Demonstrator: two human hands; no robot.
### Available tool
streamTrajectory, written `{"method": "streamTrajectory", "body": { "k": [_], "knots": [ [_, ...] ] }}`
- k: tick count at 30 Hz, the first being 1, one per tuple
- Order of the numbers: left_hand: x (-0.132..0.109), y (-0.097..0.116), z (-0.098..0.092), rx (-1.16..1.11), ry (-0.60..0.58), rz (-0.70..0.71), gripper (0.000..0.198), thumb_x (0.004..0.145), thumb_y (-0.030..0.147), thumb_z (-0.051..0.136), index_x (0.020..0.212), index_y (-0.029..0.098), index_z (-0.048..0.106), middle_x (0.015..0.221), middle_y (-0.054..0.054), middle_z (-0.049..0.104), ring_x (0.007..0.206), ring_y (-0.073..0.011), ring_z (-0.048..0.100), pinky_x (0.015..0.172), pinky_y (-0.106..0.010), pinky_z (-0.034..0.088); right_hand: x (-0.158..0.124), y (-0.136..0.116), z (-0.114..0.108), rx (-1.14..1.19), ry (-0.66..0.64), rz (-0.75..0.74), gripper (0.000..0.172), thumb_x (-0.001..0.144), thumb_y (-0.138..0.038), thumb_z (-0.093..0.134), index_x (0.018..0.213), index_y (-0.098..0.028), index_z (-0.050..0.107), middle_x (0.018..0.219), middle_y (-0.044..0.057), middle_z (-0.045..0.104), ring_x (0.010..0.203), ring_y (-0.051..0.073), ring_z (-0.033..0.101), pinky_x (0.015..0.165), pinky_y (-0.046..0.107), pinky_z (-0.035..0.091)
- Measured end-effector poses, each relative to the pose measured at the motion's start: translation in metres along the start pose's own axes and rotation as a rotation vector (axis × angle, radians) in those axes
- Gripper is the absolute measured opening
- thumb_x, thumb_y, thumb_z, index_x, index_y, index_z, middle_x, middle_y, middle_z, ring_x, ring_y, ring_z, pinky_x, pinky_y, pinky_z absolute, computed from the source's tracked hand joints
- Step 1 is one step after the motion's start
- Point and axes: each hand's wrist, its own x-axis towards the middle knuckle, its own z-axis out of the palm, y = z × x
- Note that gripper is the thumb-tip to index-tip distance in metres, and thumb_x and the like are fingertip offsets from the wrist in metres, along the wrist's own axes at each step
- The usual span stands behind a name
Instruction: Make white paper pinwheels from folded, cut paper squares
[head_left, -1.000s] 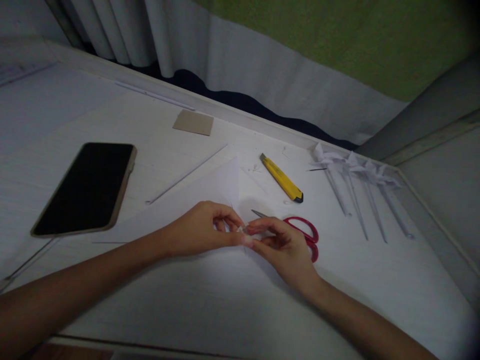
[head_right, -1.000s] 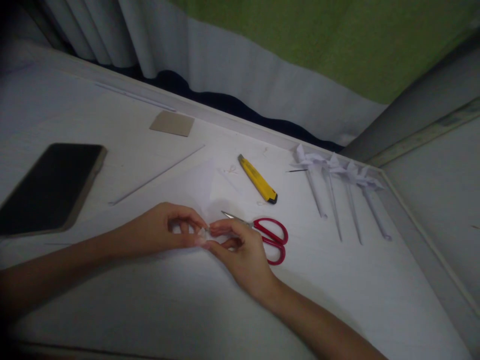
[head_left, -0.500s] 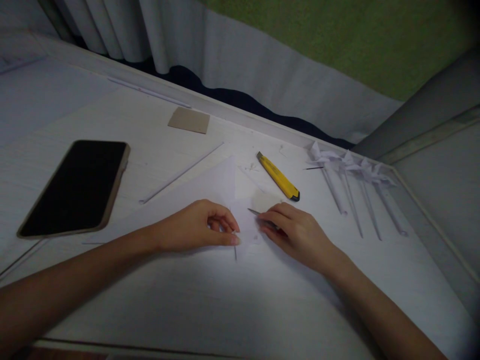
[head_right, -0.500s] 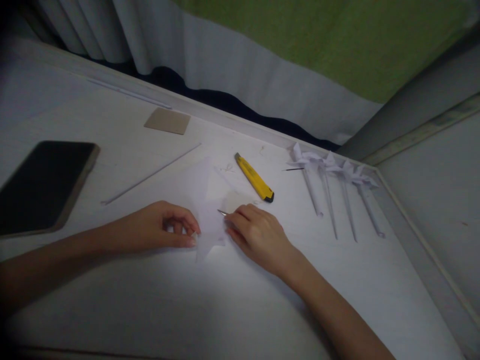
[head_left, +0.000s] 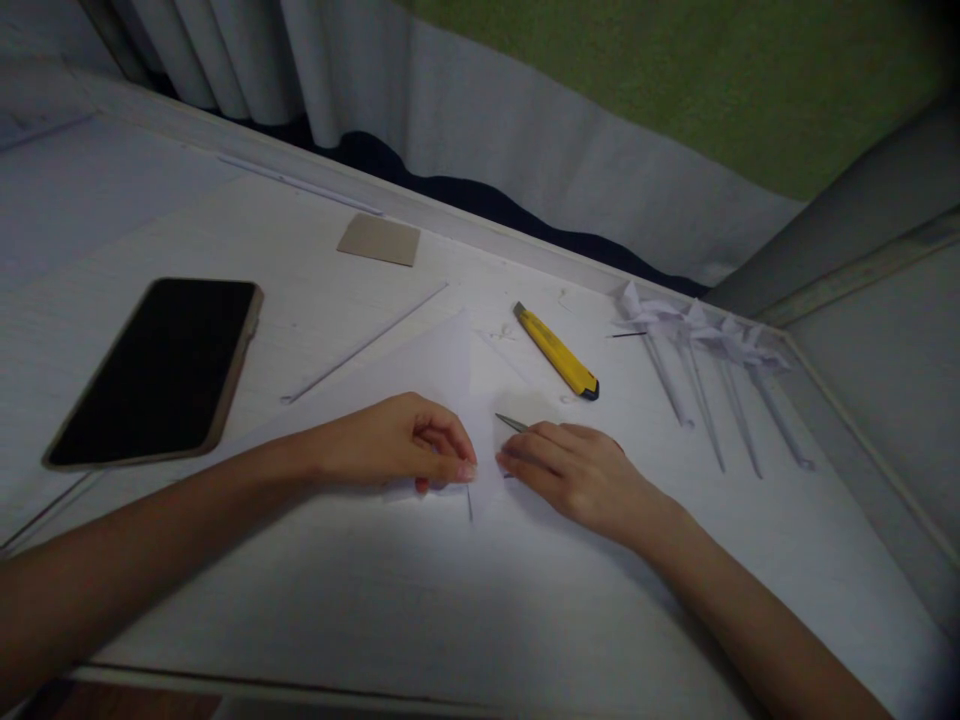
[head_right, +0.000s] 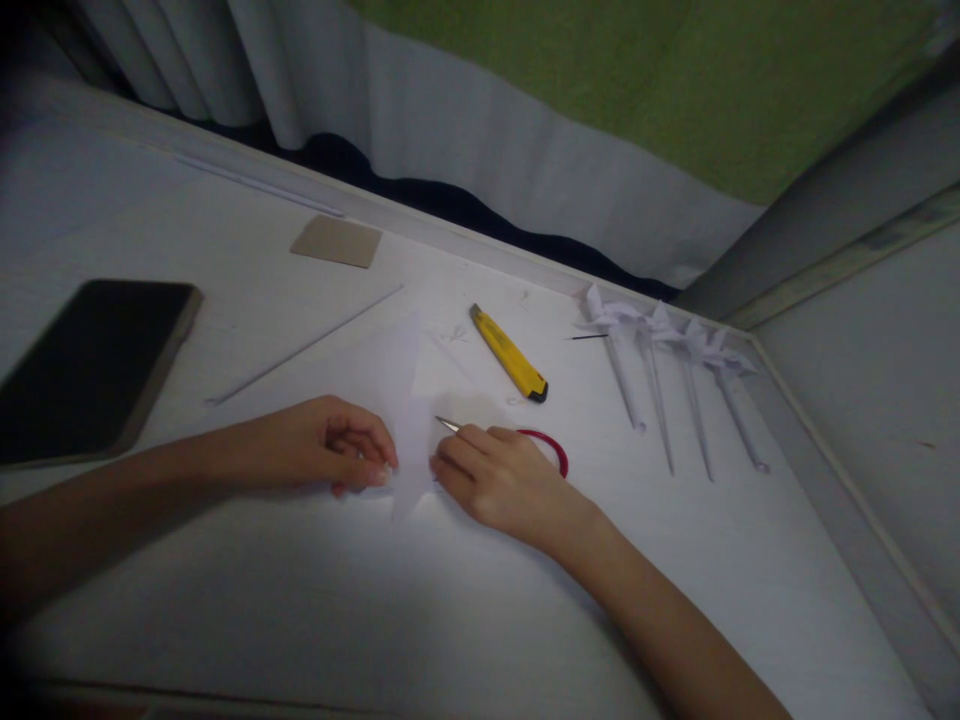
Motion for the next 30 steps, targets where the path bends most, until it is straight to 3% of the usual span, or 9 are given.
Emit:
{"method": "streamTrajectory", "body": {
  "k": [4,7,10,13,19,25,30],
  "knots": [
    [-0.001,0.002,0.000,0.005,-0.002,-0.019,0.014,0.066,0.026,0.062,0.076,0.015,0.060,0.055,0.005,0.056,0.049,-0.0060,0.050,0.047,-0.016,0.040,0.000,0.000,-0.003,0.025,0.017,0.062,0.022,0.086,-0.018,0.036,0.091,-0.016,0.058,0.085,0.006,0.061,0.076,0.016,0.052,0.058,0.027,0.039],
    [-0.002,0.004,0.000,0.035,-0.003,-0.015,0.015,0.066,0.027,0.063,0.075,0.015,0.060,0.056,0.005,0.056,0.049,-0.0061,0.050,0.046,-0.015,0.039,0.002,-0.001,-0.009,0.145,-0.028,0.314,0.024,0.085,-0.032,0.039,0.086,-0.017,0.057,0.080,0.005,0.060,0.073,0.016,0.054,0.058,0.026,0.040],
    [-0.002,0.006,-0.002,0.079,0.004,-0.031,0.020,0.066,0.033,0.062,0.077,0.016,0.060,0.054,0.004,0.055,0.047,-0.0067,0.049,0.037,-0.013,0.032,0.005,-0.008,-0.014,0.232,-0.115,0.568,0.039,0.077,-0.053,0.040,0.079,-0.017,0.055,0.073,0.004,0.058,0.067,0.017,0.054,0.052,0.026,0.039],
    [-0.003,0.006,-0.002,0.105,0.005,-0.042,0.023,0.065,0.037,0.062,0.078,0.018,0.060,0.053,0.004,0.054,0.046,-0.0074,0.048,0.032,-0.013,0.026,0.010,-0.018,-0.013,0.203,-0.154,0.685,0.044,0.072,-0.059,0.042,0.079,-0.016,0.053,0.075,0.005,0.058,0.069,0.020,0.055,0.055,0.030,0.040],
    [-0.002,0.001,-0.001,0.081,-0.005,0.000,0.027,0.062,0.037,0.065,0.079,0.017,0.059,0.061,0.003,0.058,0.049,-0.0076,0.049,0.037,-0.015,0.029,0.014,-0.031,-0.010,0.222,-0.170,0.729,0.033,0.075,-0.049,0.047,0.079,-0.017,0.053,0.079,0.005,0.058,0.075,0.021,0.056,0.059,0.031,0.043],
    [-0.001,-0.001,-0.002,0.126,0.004,0.016,0.033,0.061,0.037,0.066,0.087,0.019,0.060,0.069,0.002,0.060,0.051,-0.0073,0.047,0.042,-0.017,0.030,0.014,-0.035,-0.011,0.222,-0.140,0.777,0.039,0.073,-0.053,0.047,0.087,-0.016,0.052,0.083,0.006,0.057,0.077,0.023,0.056,0.063,0.034,0.044],
    [-0.002,-0.001,-0.001,0.177,0.000,0.055,0.032,0.060,0.037,0.067,0.086,0.018,0.061,0.072,0.002,0.061,0.050,-0.0063,0.044,0.043,-0.017,0.030,0.015,-0.038,-0.009,0.230,-0.142,0.755,0.036,0.074,-0.051,0.047,0.084,-0.016,0.051,0.081,0.006,0.057,0.075,0.022,0.056,0.060,0.032,0.043]
  ]
}}
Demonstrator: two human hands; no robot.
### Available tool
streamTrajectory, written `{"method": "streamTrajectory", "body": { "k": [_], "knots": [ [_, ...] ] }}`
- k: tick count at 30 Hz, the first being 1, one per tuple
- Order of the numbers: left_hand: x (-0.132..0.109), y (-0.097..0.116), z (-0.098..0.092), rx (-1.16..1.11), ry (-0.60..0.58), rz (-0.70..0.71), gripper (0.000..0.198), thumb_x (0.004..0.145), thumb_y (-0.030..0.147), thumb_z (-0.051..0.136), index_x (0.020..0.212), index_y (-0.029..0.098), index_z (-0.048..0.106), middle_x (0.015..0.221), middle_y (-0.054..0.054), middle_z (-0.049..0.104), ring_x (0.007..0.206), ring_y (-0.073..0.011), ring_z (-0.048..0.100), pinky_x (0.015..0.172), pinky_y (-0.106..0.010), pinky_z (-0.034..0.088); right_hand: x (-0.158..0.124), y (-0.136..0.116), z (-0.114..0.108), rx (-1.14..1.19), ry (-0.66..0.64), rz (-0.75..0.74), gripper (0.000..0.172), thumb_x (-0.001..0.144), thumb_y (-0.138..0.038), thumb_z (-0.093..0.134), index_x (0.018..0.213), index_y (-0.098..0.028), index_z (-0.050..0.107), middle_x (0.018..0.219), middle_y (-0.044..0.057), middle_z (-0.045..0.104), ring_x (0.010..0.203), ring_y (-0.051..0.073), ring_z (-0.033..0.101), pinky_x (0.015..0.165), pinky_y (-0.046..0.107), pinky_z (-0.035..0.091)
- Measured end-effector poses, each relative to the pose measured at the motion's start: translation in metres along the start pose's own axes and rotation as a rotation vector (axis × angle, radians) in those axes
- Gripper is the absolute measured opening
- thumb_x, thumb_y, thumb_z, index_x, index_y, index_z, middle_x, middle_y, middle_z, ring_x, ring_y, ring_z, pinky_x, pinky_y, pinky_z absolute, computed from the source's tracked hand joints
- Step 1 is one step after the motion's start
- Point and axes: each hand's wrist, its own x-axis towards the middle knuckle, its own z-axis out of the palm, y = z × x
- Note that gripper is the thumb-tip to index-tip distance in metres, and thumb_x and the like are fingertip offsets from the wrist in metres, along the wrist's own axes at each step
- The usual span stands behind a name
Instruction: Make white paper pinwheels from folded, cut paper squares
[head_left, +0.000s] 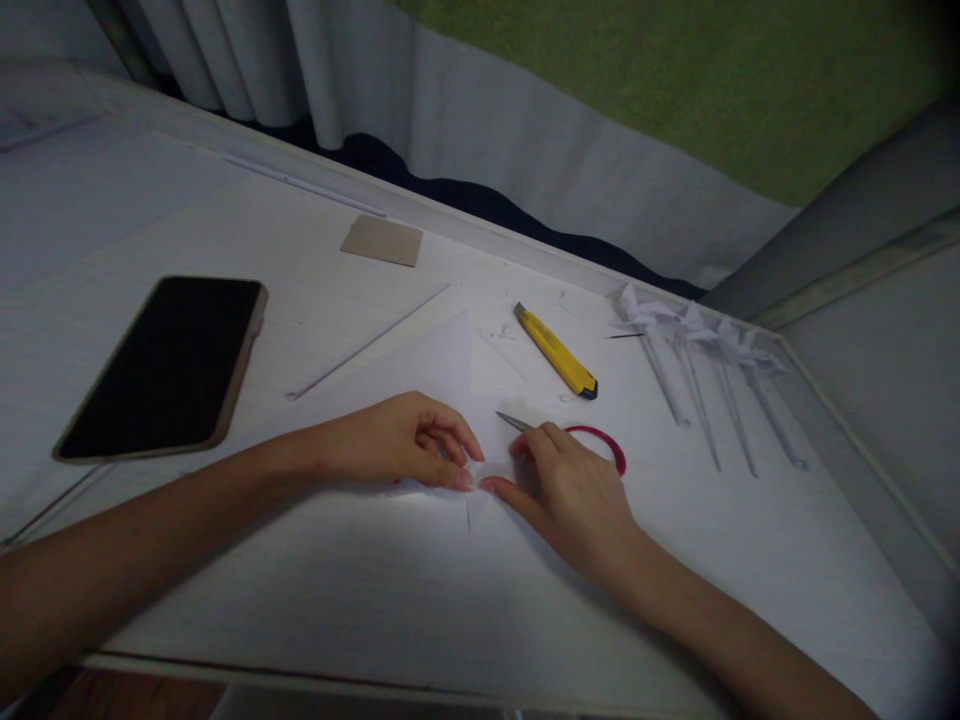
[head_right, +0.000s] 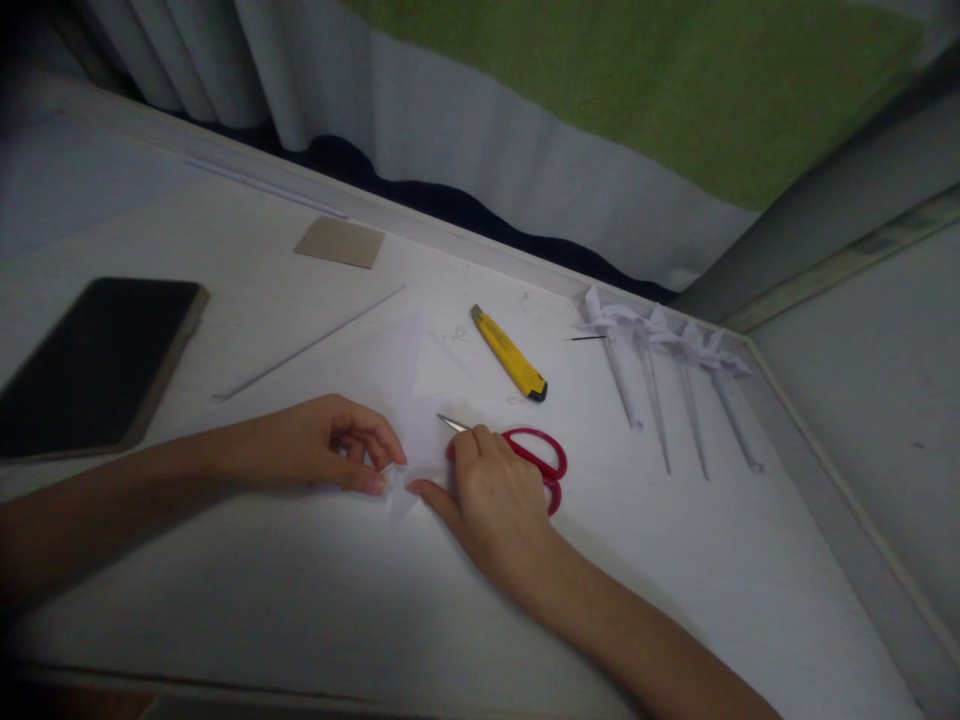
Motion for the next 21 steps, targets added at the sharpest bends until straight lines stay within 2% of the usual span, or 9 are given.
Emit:
{"method": "streamTrajectory", "body": {
  "k": [6,10,16,21],
  "knots": [
    [-0.0010,0.0037,0.0002,0.040,0.004,0.011,0.027,0.061,0.035,0.066,0.079,0.016,0.061,0.058,0.004,0.054,0.048,-0.0062,0.042,0.044,-0.016,0.029,0.0003,0.0015,0.0022,0.046,0.018,-0.015,0.032,0.074,-0.047,0.050,0.081,-0.017,0.050,0.079,0.006,0.057,0.072,0.020,0.056,0.057,0.031,0.042],
    [-0.0013,0.0035,0.0004,0.023,-0.005,0.013,0.026,0.062,0.036,0.065,0.078,0.016,0.061,0.057,0.005,0.052,0.048,-0.0059,0.041,0.043,-0.016,0.027,-0.0005,0.0021,0.0032,0.114,0.050,-0.014,0.028,0.073,-0.043,0.053,0.080,-0.017,0.048,0.076,0.005,0.056,0.071,0.020,0.055,0.056,0.029,0.040],
    [-0.0006,0.0026,0.0010,0.002,0.000,0.028,0.022,0.062,0.032,0.066,0.076,0.016,0.060,0.058,0.005,0.052,0.050,-0.0056,0.043,0.045,-0.015,0.029,-0.0027,0.0013,0.0034,0.283,0.100,-0.005,0.013,0.074,-0.027,0.054,0.079,-0.019,0.046,0.073,0.001,0.055,0.067,0.015,0.052,0.054,0.025,0.036],
    [-0.0006,0.0012,0.0012,-0.007,-0.003,0.027,0.026,0.062,0.034,0.066,0.078,0.015,0.059,0.062,0.004,0.055,0.051,-0.0055,0.043,0.046,-0.016,0.030,-0.0027,0.0015,0.0004,0.509,0.108,-0.078,0.006,0.073,-0.013,0.052,0.076,-0.018,0.049,0.070,-0.001,0.053,0.062,0.011,0.048,0.055,0.022,0.036]
  ]
}}
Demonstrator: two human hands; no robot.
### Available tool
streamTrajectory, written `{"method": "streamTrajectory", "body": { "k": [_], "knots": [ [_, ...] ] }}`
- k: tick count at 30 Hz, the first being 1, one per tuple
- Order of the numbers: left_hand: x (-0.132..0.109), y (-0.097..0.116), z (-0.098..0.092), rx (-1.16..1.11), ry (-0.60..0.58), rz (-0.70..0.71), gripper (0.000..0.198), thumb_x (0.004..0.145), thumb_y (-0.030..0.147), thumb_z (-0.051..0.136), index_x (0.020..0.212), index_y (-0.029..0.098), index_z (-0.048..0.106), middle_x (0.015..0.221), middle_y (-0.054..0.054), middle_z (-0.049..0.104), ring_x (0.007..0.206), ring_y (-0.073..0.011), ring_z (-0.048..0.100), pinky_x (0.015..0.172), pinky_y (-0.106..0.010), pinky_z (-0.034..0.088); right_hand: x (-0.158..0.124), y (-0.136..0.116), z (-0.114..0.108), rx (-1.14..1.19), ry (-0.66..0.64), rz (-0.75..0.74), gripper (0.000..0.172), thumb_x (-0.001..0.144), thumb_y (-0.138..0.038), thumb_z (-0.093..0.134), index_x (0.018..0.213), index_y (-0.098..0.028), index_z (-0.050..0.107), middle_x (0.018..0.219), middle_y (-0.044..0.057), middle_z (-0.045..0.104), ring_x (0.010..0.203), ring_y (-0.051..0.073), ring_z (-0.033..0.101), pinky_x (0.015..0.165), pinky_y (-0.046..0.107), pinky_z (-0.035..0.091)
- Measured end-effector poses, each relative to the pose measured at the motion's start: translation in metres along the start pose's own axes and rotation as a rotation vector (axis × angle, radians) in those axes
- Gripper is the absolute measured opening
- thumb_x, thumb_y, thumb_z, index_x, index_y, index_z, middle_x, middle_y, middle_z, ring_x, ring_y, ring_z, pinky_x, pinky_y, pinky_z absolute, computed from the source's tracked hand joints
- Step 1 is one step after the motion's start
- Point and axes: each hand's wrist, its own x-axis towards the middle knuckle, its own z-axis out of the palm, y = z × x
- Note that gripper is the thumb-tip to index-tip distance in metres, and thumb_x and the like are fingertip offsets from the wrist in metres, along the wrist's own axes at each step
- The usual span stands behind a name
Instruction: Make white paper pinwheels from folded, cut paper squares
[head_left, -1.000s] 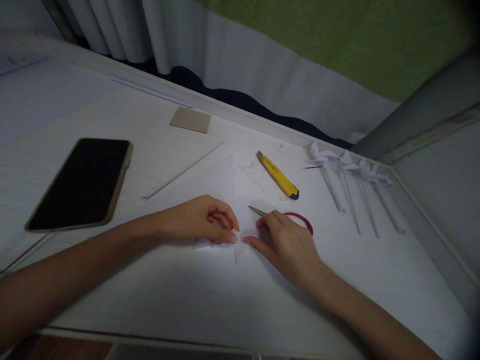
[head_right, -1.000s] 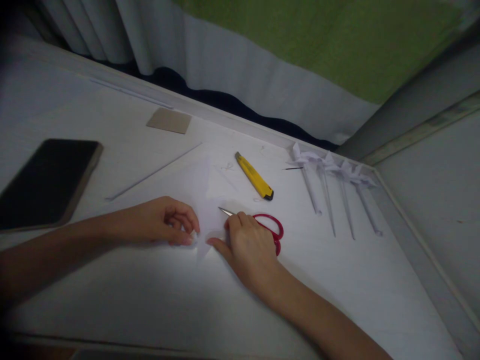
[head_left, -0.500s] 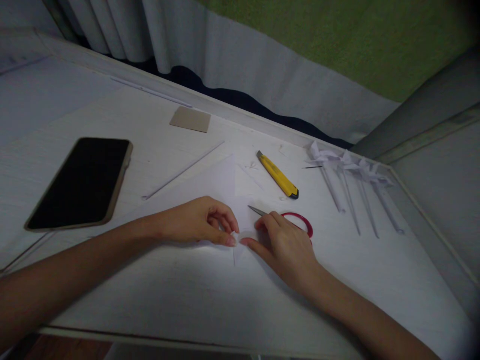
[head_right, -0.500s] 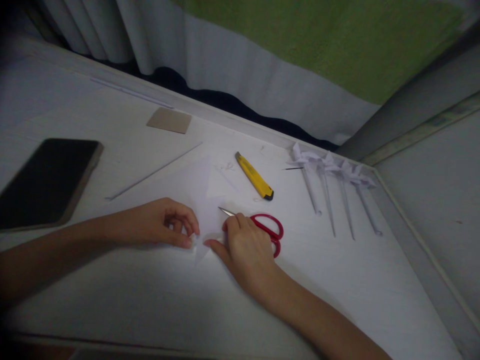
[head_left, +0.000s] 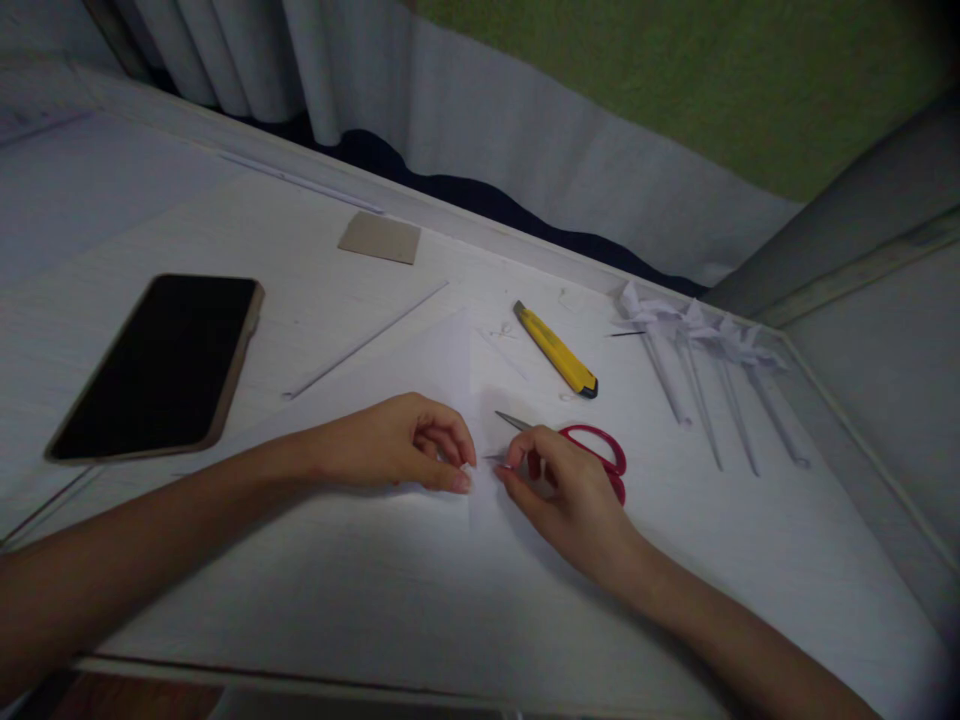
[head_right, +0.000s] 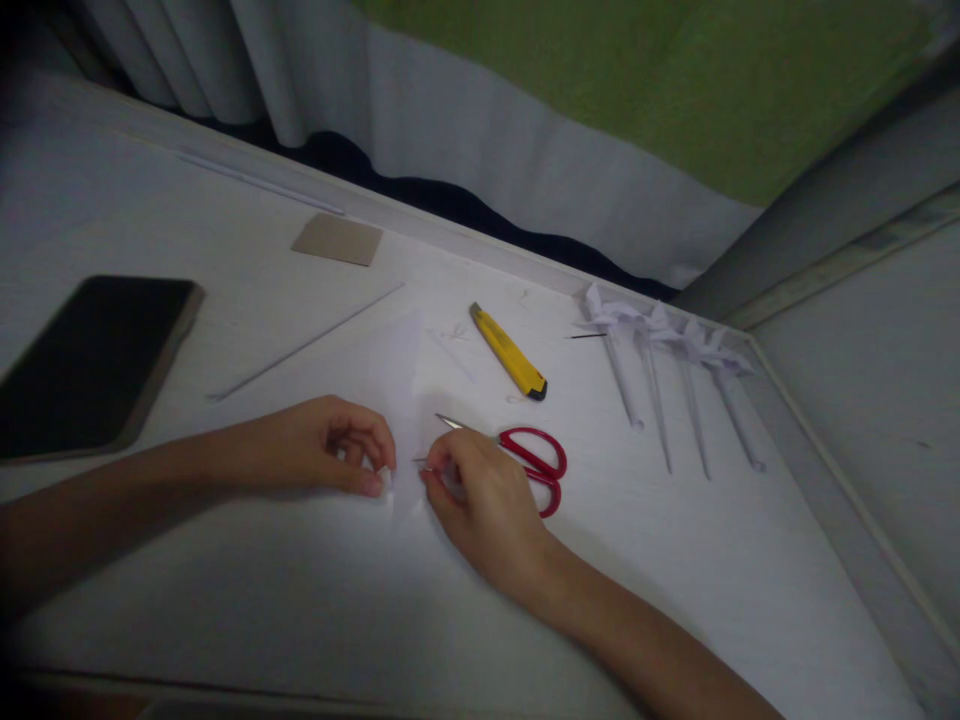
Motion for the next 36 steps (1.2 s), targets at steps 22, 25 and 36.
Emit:
{"method": "streamTrajectory", "body": {
  "k": [22,25,36],
  "knots": [
    [-0.005,0.007,-0.003,0.138,-0.121,0.020,0.021,0.064,0.033,0.064,0.080,0.020,0.064,0.067,0.003,0.062,0.057,-0.0076,0.049,0.051,-0.015,0.034,0.006,0.002,-0.023,0.119,-0.464,-0.366,0.014,0.078,-0.026,0.052,0.085,-0.020,0.064,0.080,0.001,0.060,0.077,0.011,0.054,0.068,0.025,0.041],
    [-0.008,0.011,-0.003,0.204,-0.127,0.049,0.018,0.064,0.031,0.064,0.079,0.021,0.065,0.063,0.005,0.059,0.054,-0.0064,0.046,0.051,-0.015,0.033,0.005,0.000,-0.023,0.092,-0.399,-0.413,0.014,0.077,-0.029,0.053,0.081,-0.022,0.064,0.086,0.001,0.059,0.082,0.012,0.053,0.070,0.026,0.041],
    [-0.011,0.016,-0.003,0.278,-0.147,0.075,0.017,0.065,0.027,0.064,0.081,0.022,0.062,0.064,0.006,0.057,0.058,-0.0072,0.048,0.051,-0.014,0.033,0.004,0.005,-0.003,0.362,-0.400,-0.135,0.014,0.074,-0.028,0.057,0.084,-0.018,0.061,0.074,0.000,0.061,0.062,0.009,0.053,0.058,0.021,0.043]
  ]
}}
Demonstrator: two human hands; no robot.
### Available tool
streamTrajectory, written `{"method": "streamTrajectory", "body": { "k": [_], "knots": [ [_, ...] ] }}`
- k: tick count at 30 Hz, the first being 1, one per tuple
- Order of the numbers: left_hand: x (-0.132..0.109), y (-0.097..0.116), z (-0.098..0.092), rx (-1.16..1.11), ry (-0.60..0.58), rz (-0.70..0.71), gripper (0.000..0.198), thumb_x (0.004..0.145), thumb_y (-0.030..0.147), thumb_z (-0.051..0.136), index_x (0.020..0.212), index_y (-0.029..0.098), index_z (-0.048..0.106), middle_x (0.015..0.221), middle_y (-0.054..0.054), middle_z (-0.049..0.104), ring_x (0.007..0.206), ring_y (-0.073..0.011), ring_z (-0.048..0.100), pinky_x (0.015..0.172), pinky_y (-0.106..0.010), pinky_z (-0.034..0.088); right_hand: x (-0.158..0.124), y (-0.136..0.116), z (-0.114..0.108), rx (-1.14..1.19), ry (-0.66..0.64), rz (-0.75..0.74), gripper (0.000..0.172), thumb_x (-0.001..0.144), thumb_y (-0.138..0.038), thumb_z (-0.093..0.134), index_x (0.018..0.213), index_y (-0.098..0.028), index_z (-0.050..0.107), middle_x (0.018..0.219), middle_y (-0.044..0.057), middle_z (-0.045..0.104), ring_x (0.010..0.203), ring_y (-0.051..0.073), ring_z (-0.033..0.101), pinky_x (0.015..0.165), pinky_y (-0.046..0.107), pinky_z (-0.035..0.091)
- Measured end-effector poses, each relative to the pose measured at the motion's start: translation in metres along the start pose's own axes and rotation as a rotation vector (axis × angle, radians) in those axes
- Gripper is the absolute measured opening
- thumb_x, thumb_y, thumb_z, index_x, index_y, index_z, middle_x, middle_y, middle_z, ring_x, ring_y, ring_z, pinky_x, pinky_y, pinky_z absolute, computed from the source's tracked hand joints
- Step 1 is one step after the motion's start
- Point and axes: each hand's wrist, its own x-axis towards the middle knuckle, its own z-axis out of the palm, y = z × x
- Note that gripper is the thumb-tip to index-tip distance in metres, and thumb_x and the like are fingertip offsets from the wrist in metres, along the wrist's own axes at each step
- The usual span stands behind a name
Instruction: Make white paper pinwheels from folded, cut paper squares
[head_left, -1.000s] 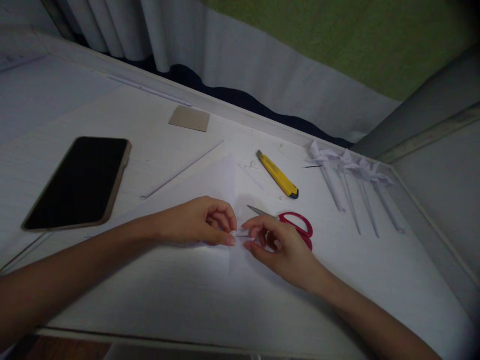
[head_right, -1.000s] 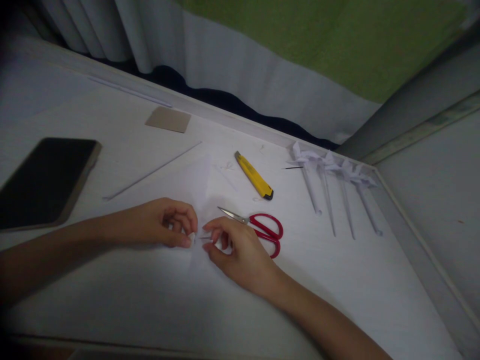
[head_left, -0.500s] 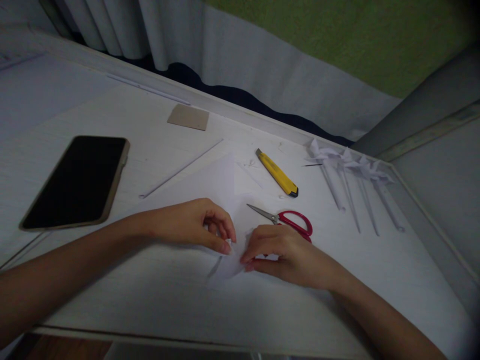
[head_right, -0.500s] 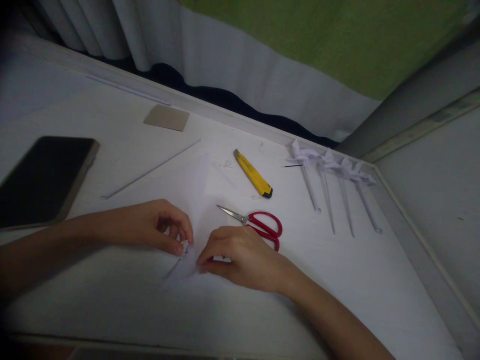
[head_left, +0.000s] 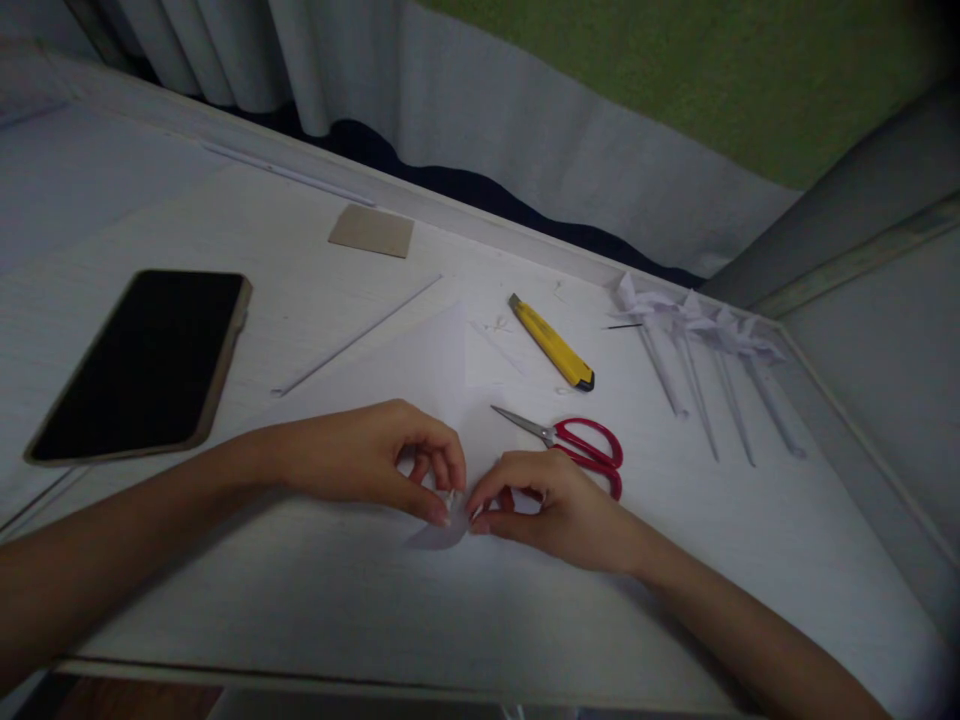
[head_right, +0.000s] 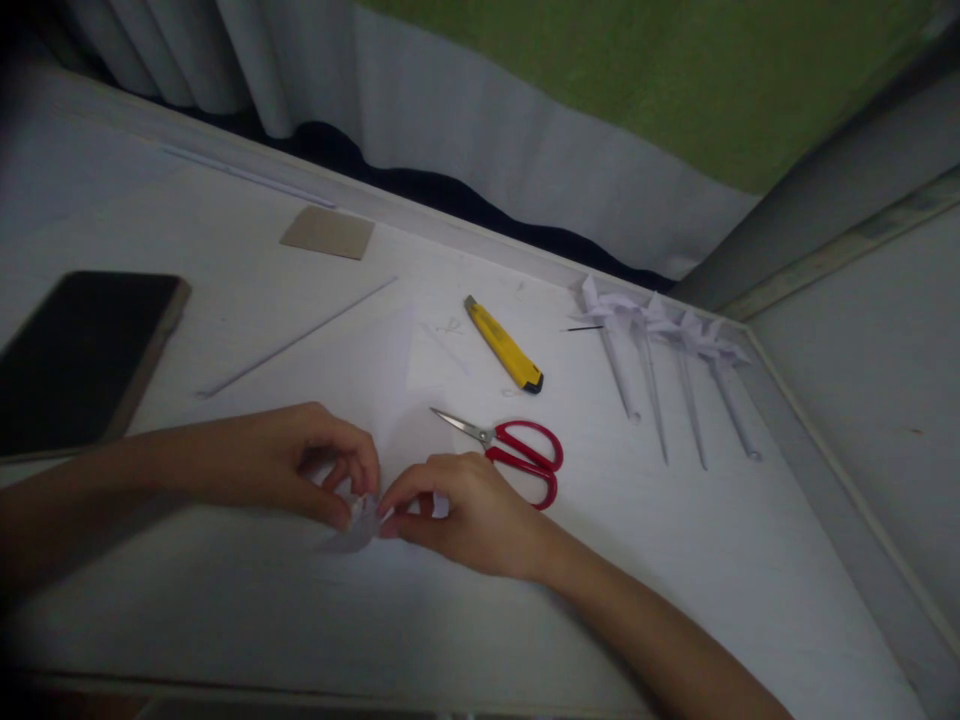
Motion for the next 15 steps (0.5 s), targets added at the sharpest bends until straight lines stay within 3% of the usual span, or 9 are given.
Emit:
{"method": "streamTrajectory", "body": {
  "k": [7,15],
  "knots": [
    [0.004,-0.002,0.003,-0.032,0.002,-0.002,0.016,0.065,0.027,0.065,0.079,0.020,0.061,0.063,0.006,0.056,0.056,-0.0059,0.047,0.050,-0.014,0.032,0.003,0.008,0.013,0.207,0.209,0.191,0.015,0.065,-0.027,0.065,0.073,-0.015,0.061,0.060,-0.003,0.057,0.049,0.005,0.042,0.044,0.017,0.034],
    [0.007,-0.004,0.004,0.020,-0.003,0.024,0.019,0.064,0.031,0.066,0.080,0.021,0.062,0.062,0.008,0.054,0.051,-0.0037,0.044,0.046,-0.012,0.030,0.001,0.006,0.017,0.196,0.281,0.218,0.011,0.070,-0.020,0.058,0.077,-0.017,0.065,0.056,-0.003,0.057,0.047,0.006,0.042,0.043,0.018,0.032]
  ]
}}
